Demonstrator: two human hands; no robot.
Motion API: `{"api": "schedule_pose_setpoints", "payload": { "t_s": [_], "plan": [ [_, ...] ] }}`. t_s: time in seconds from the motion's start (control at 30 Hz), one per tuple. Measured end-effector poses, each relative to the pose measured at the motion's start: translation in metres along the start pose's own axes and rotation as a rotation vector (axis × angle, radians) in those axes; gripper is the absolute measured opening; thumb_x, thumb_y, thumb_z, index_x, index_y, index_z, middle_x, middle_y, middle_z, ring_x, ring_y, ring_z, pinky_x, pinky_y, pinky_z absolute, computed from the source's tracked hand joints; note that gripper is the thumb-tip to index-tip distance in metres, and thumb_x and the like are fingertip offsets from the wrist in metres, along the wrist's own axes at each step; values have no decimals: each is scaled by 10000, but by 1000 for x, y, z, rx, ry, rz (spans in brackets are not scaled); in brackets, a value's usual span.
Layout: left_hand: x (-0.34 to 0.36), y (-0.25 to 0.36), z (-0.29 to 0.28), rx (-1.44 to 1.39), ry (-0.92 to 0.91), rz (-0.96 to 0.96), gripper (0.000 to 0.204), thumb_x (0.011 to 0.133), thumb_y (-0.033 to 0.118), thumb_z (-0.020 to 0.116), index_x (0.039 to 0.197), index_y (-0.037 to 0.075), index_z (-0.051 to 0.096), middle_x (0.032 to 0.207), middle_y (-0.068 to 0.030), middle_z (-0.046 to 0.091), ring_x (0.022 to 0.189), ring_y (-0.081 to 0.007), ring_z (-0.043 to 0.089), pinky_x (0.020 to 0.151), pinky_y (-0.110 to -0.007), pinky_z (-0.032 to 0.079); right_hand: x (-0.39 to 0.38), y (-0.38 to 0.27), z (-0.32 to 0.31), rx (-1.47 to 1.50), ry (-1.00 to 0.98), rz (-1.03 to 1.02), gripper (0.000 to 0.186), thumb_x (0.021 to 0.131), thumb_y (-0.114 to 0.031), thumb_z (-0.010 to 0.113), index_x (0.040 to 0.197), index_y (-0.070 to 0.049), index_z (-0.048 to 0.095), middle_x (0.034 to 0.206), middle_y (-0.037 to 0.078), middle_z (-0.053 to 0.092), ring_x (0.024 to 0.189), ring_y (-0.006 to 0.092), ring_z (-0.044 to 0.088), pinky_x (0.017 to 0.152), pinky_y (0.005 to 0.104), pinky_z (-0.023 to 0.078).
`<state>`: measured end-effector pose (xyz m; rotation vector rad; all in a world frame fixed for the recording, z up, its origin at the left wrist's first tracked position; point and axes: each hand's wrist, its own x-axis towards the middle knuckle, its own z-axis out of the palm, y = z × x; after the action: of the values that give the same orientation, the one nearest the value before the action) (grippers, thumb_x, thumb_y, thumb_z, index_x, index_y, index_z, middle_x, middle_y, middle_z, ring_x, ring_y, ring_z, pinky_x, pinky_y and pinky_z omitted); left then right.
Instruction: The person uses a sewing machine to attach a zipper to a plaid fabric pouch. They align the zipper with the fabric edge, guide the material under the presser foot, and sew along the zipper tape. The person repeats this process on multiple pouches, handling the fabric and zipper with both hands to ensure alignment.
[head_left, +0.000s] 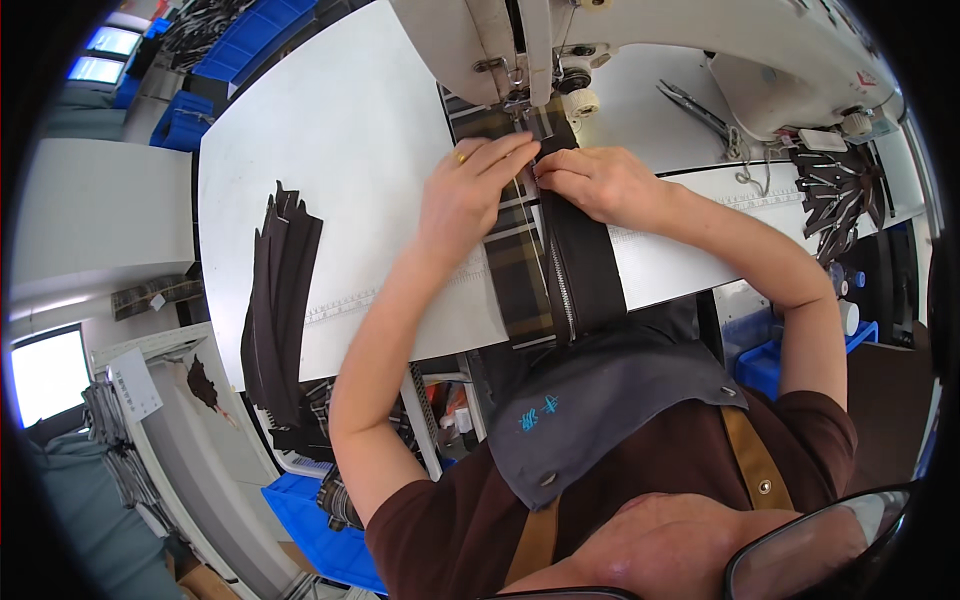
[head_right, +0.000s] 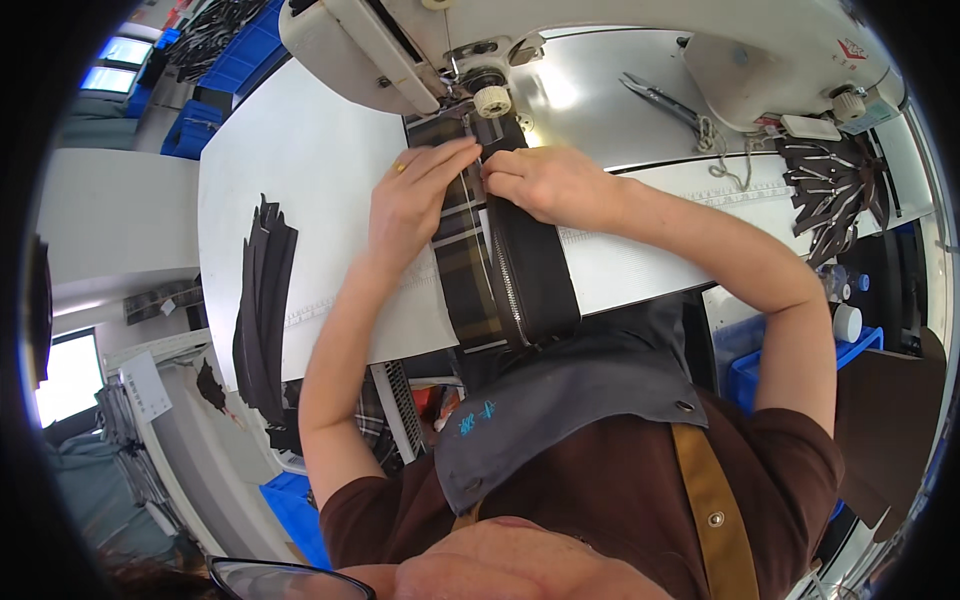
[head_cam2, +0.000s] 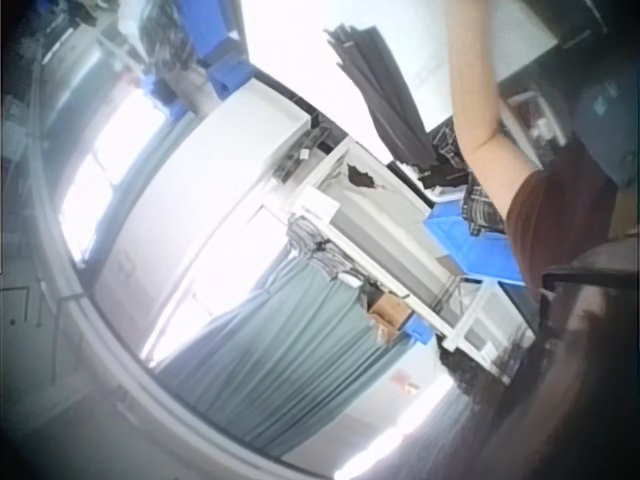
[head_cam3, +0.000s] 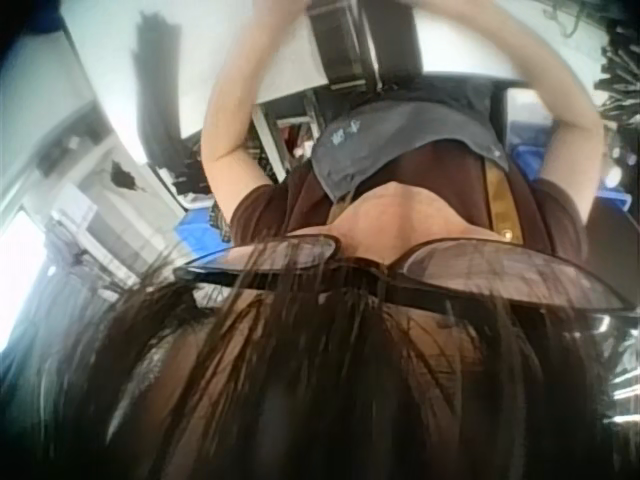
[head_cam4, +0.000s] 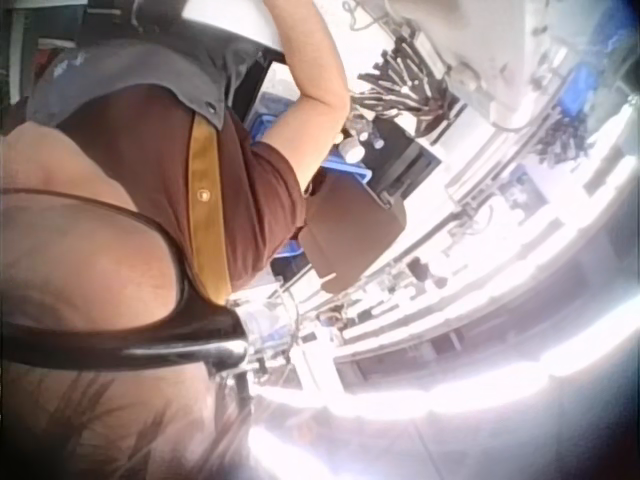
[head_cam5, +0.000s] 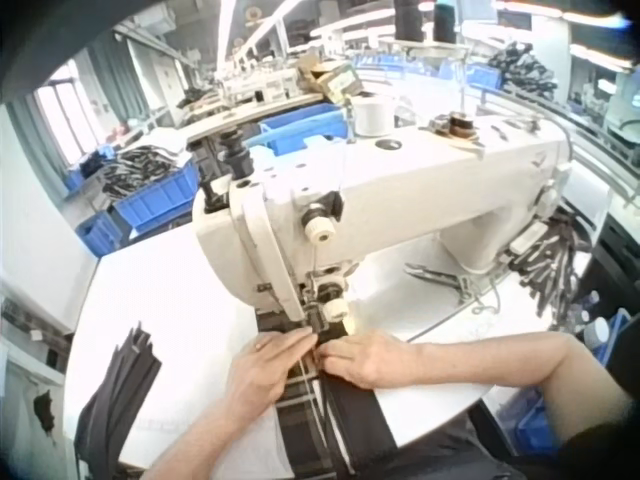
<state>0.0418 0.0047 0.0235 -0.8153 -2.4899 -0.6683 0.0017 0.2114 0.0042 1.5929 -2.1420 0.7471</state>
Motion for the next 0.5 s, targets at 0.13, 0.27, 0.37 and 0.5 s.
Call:
{"api": "schedule_pose_setpoints", "payload": {
  "t_s": [0.13, 0.27, 0.37, 0.5],
  "plan": [
    [7, -16, 16, 129, -34, 93, 238, 807, 62, 593, 1037, 65, 655, 1117, -16, 634, 969, -200, 567, 835, -348, 440, -3, 1, -2, 88, 20, 65, 136, 744, -50, 578, 875, -12, 578, 939, 74, 587, 770, 228, 620, 614, 323, 512],
    [3, -23, 26, 288, 41, -13, 247, 831, 154, 610, 1059, 68, 648, 1107, -14, 637, 968, -223, 563, 908, -399, 398, -1, -1, 2, -47, 42, 72, 145, 730, -32, 581, 871, -11, 558, 945, 82, 576, 772, 242, 616, 623, 340, 513],
    [13, -35, 24, 239, -13, -122, 232, 847, 208, 610, 1030, 74, 657, 1067, -18, 646, 971, -244, 560, 974, -457, 331, 4, 9, 3, -38, 58, 107, 129, 743, -24, 571, 867, -10, 539, 940, 89, 564, 767, 269, 607, 614, 364, 507],
    [17, -46, 27, 182, -45, -173, 195, 845, 231, 606, 966, 87, 658, 1037, -15, 643, 1071, -216, 532, 1000, -559, 274, 3, 15, 0, -44, 19, 186, 85, 782, -41, 559, 861, -16, 542, 925, 79, 566, 756, 277, 604, 593, 370, 498]
  ]
}}
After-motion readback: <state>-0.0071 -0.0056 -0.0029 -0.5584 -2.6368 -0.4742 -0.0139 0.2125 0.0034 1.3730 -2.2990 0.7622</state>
